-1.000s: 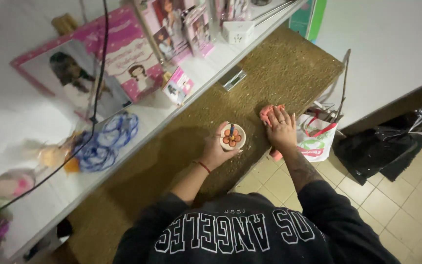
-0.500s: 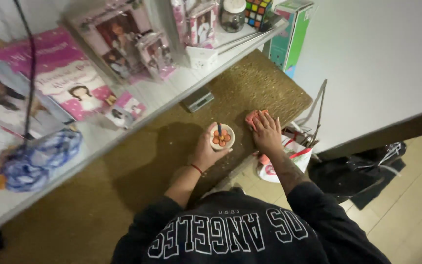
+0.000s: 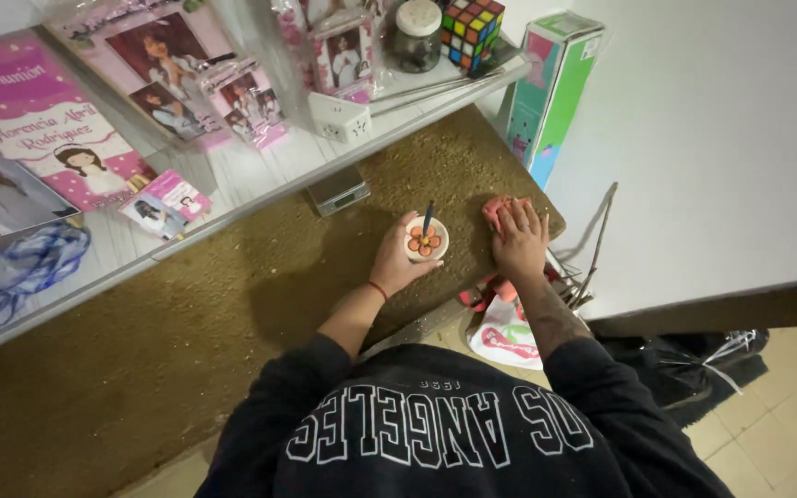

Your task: Wiping down a shelf and organizing decorative items.

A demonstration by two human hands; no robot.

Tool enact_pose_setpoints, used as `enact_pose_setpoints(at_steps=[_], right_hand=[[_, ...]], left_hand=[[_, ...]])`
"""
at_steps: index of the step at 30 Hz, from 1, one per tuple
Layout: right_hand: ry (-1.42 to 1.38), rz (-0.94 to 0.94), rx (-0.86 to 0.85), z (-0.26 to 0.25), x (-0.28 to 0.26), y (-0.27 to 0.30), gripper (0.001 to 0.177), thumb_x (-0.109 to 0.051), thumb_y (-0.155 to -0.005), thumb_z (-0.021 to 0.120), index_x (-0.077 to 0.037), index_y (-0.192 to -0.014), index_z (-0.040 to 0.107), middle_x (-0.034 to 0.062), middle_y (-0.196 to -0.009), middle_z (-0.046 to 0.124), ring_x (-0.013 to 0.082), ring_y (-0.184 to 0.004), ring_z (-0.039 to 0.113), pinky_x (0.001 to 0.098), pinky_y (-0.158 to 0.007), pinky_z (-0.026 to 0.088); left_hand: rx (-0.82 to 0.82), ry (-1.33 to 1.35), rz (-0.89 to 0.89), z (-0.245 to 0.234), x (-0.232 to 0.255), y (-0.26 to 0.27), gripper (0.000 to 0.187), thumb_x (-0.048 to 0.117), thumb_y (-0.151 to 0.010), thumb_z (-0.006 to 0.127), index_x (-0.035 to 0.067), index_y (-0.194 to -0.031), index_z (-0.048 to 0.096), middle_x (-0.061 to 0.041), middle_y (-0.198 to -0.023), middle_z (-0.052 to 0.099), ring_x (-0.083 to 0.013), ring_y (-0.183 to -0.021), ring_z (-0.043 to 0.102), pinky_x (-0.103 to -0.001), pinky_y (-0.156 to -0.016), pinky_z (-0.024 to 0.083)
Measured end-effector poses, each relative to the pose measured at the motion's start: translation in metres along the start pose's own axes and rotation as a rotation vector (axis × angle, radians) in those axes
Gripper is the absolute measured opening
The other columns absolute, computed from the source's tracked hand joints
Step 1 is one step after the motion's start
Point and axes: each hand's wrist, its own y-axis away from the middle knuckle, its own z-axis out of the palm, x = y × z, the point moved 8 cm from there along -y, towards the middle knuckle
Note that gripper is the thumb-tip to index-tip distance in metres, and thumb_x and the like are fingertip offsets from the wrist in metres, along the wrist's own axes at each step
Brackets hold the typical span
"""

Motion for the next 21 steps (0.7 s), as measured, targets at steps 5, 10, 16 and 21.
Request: enact_pose_setpoints(at_steps=[5, 10, 16, 21], right_hand=[[0.018, -0.008, 0.055, -0.010, 0.000, -0.013, 0.050, -0.032, -0.074, 0.066, -0.025, -0.124, 0.068, 0.0021, -0.135, 0.062, 0.0290, -0.130, 0.053, 0.0570, -0.110, 0.036], [0.012, -0.025, 0.076, -0.020, -0.002, -0.024, 0.046, -0.034, -0.076, 0.066, -0.025, -0.120, 0.070, 0.0018, -0.132, 0.063, 0.0274, -0.128, 0.055, 0.0537, -0.109, 0.039], [-0.044, -0.036, 0.097, -0.025, 0.002, -0.033, 0.043, -0.033, -0.075, 0.069, -0.023, -0.117, 0.071, 0.0022, -0.129, 0.065, 0.0274, -0.124, 0.058, 0.0501, -0.107, 0.042], [-0.071, -0.034, 0.122, -0.032, 0.002, -0.037, 0.043, -0.034, -0.074, 0.069, -0.023, -0.116, 0.071, 0.0019, -0.128, 0.066, 0.0260, -0.123, 0.059, 0.0460, -0.107, 0.043]], left_hand=[[0.005, -0.043, -0.016, 0.022, -0.018, -0.027, 0.106, 0.029, -0.052, 0.094, 0.005, -0.142, 0.045, -0.024, -0.128, 0.057, -0.0424, -0.123, 0.054, -0.050, -0.108, 0.041], [0.024, -0.017, -0.023, 0.042, -0.027, -0.056, 0.105, 0.029, -0.049, 0.096, 0.005, -0.139, 0.047, -0.024, -0.124, 0.059, -0.0418, -0.120, 0.056, -0.049, -0.107, 0.043], [0.019, 0.006, -0.020, 0.066, -0.044, -0.091, 0.105, 0.028, -0.048, 0.096, 0.004, -0.139, 0.048, -0.025, -0.122, 0.061, -0.0431, -0.119, 0.057, -0.050, -0.106, 0.044], [0.007, -0.007, 0.007, 0.084, -0.047, -0.115, 0.103, 0.029, -0.050, 0.096, 0.002, -0.138, 0.050, -0.026, -0.121, 0.061, -0.0441, -0.118, 0.057, -0.051, -0.105, 0.044]])
